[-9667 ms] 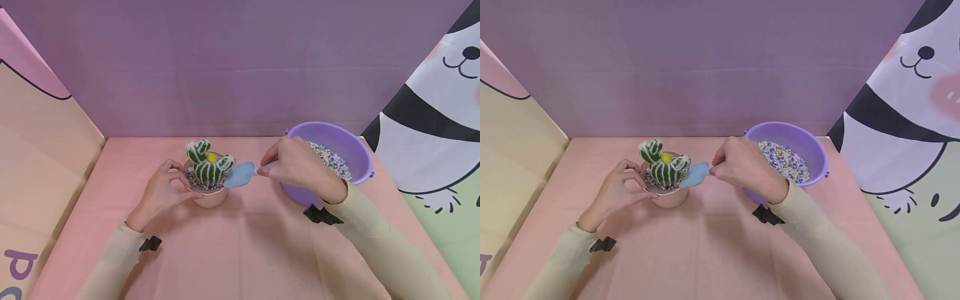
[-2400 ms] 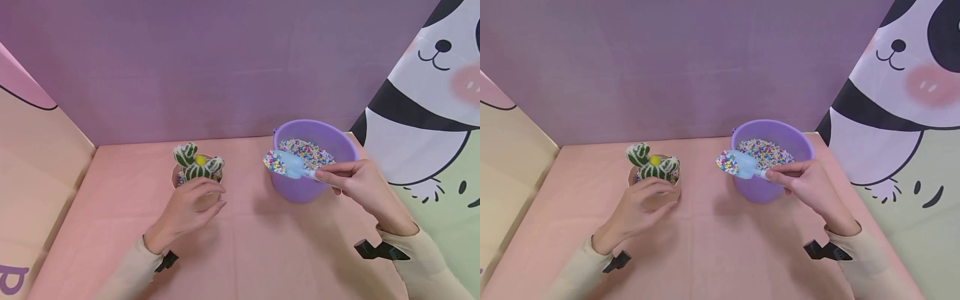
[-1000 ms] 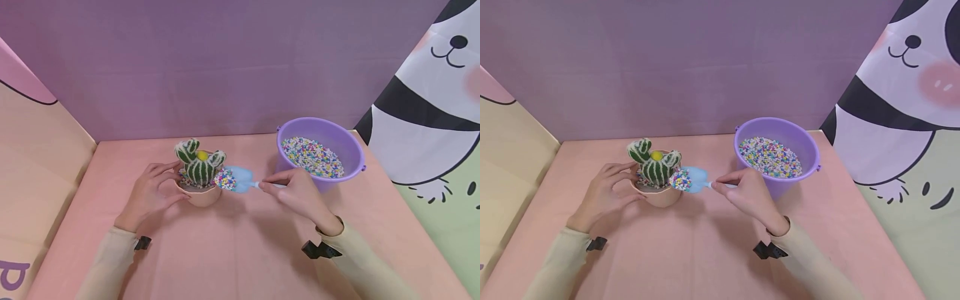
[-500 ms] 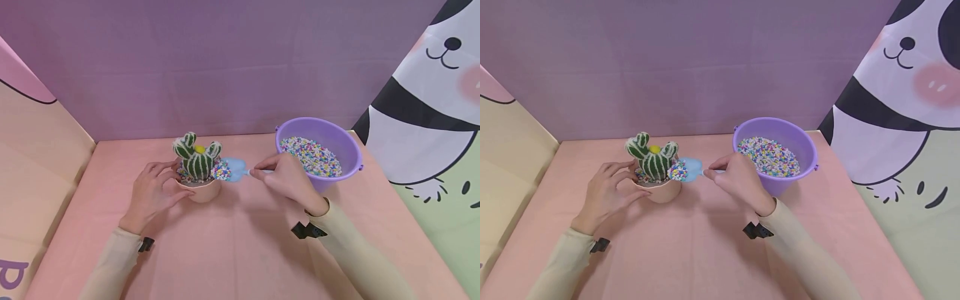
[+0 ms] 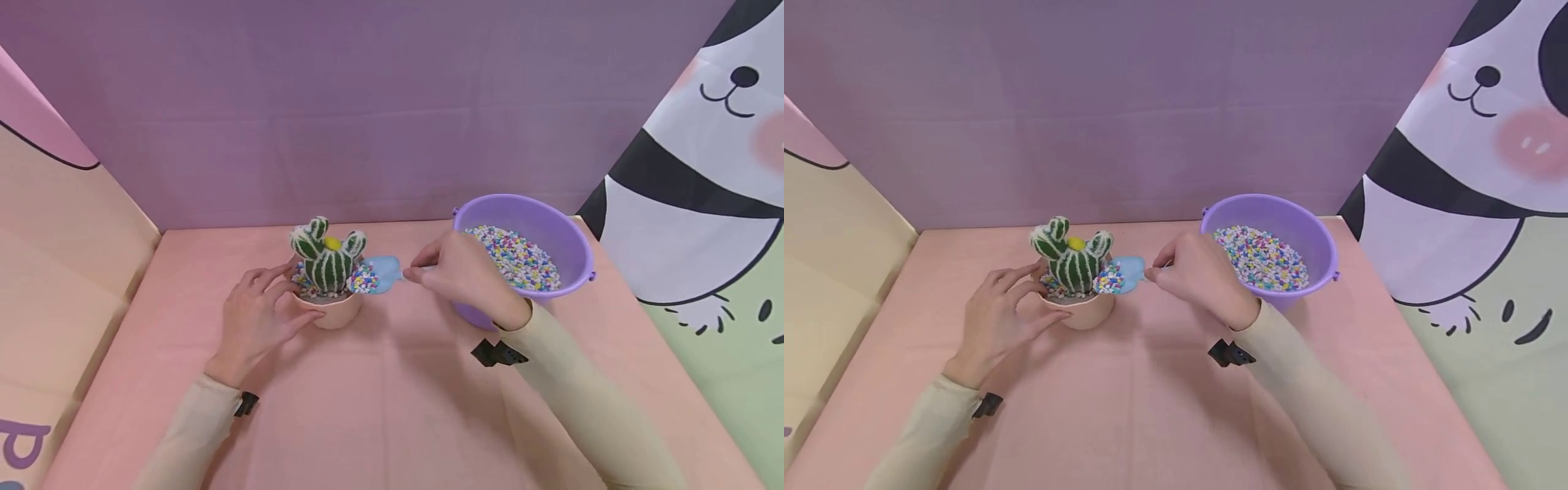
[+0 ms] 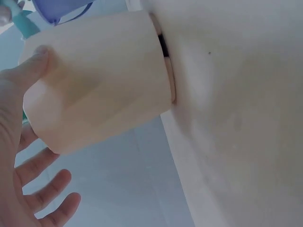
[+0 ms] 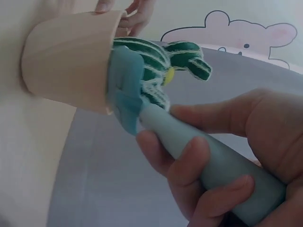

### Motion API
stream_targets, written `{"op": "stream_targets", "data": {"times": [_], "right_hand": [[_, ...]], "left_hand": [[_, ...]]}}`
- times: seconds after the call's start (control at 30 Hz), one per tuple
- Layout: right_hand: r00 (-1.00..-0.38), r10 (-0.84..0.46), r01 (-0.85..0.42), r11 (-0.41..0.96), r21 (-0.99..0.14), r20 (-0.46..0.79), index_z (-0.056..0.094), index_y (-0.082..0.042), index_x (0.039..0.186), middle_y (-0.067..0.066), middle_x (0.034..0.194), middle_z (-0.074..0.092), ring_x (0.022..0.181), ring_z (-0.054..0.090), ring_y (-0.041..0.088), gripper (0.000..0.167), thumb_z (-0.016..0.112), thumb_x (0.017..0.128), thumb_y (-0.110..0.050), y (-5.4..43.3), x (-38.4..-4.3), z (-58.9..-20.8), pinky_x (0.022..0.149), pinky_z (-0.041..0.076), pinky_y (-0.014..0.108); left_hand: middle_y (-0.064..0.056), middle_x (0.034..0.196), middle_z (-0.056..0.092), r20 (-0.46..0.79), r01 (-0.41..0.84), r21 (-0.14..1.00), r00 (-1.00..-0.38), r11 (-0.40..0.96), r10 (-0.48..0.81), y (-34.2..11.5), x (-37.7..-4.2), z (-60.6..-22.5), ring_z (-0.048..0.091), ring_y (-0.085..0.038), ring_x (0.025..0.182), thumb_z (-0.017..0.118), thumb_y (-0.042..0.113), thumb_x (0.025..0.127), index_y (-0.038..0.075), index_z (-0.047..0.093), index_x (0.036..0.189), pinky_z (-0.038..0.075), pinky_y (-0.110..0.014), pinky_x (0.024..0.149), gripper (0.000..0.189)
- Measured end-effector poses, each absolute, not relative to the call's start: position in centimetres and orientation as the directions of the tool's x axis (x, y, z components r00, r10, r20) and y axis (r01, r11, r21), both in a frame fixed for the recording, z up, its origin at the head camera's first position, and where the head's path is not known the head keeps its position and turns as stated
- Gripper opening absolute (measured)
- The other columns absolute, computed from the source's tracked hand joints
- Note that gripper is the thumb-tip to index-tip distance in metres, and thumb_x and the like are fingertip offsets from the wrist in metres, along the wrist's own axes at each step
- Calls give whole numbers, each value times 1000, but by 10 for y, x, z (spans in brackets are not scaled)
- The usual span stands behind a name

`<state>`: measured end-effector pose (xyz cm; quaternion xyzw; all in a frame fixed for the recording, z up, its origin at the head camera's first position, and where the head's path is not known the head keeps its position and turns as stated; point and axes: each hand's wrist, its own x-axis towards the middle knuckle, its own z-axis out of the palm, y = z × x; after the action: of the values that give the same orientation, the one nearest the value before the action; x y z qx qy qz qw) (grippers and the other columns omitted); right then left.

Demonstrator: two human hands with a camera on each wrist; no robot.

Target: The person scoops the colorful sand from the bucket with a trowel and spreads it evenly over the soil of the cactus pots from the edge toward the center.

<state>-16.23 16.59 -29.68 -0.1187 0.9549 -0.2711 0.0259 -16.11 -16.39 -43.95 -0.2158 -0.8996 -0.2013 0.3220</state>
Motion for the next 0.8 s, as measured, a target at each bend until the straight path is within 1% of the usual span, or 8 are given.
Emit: {"op": "stream_targets", "data": {"times": [0.1,0.17,0.23,0.37,0.53,0.63,0.8], "right_hand": [[-964,-266,-231,840,-490,-2,88,-21,87,-6,70,77,68,63,14,11,79,89,-28,161,-166,-288,60,44,28],[-959,-282,-247,849,-467,-5,88,-20,84,-5,65,74,59,57,13,11,80,88,-27,158,-168,-284,56,39,27],[-954,-300,-262,852,-454,-11,87,-19,82,-5,64,73,54,52,12,11,81,88,-26,155,-170,-281,54,36,26],[-947,-322,-287,848,-446,-3,87,-19,80,-7,68,75,55,52,10,11,82,87,-24,152,-173,-276,54,37,26],[-946,-324,-288,849,-443,-4,87,-19,77,-7,67,75,57,54,12,11,82,87,-23,152,-173,-274,54,38,26],[-947,-322,-288,854,-434,-6,87,-20,77,-8,66,74,57,54,12,11,82,87,-24,152,-173,-273,54,38,26],[-945,-326,-294,857,-423,-4,87,-20,77,-8,61,72,54,51,11,12,82,87,-23,150,-172,-273,53,34,26]], "left_hand": [[-8,134,75,676,513,213,-692,831,254,-161,-160,-440,68,-38,109,93,64,64,15,77,89,60,-51,84,57],[-8,135,75,672,512,220,-696,830,252,-161,-160,-440,68,-38,110,93,65,65,15,77,90,60,-51,85,58],[-8,135,75,659,514,243,-710,823,249,-163,-160,-439,67,-37,112,93,63,66,15,77,91,59,-51,86,57],[-8,134,74,626,537,309,-736,785,257,-170,-163,-438,65,-35,117,94,55,69,13,77,99,58,-53,94,54],[-9,141,70,577,581,378,-757,721,308,-182,-173,-439,62,-33,127,94,44,75,9,76,113,53,-55,106,56],[-8,142,70,566,593,412,-762,692,316,-186,-177,-439,61,-32,129,94,41,76,9,76,113,51,-54,108,52],[-7,138,73,584,596,413,-753,688,302,-186,-175,-437,63,-31,123,96,42,73,12,76,104,54,-54,103,47]]}}
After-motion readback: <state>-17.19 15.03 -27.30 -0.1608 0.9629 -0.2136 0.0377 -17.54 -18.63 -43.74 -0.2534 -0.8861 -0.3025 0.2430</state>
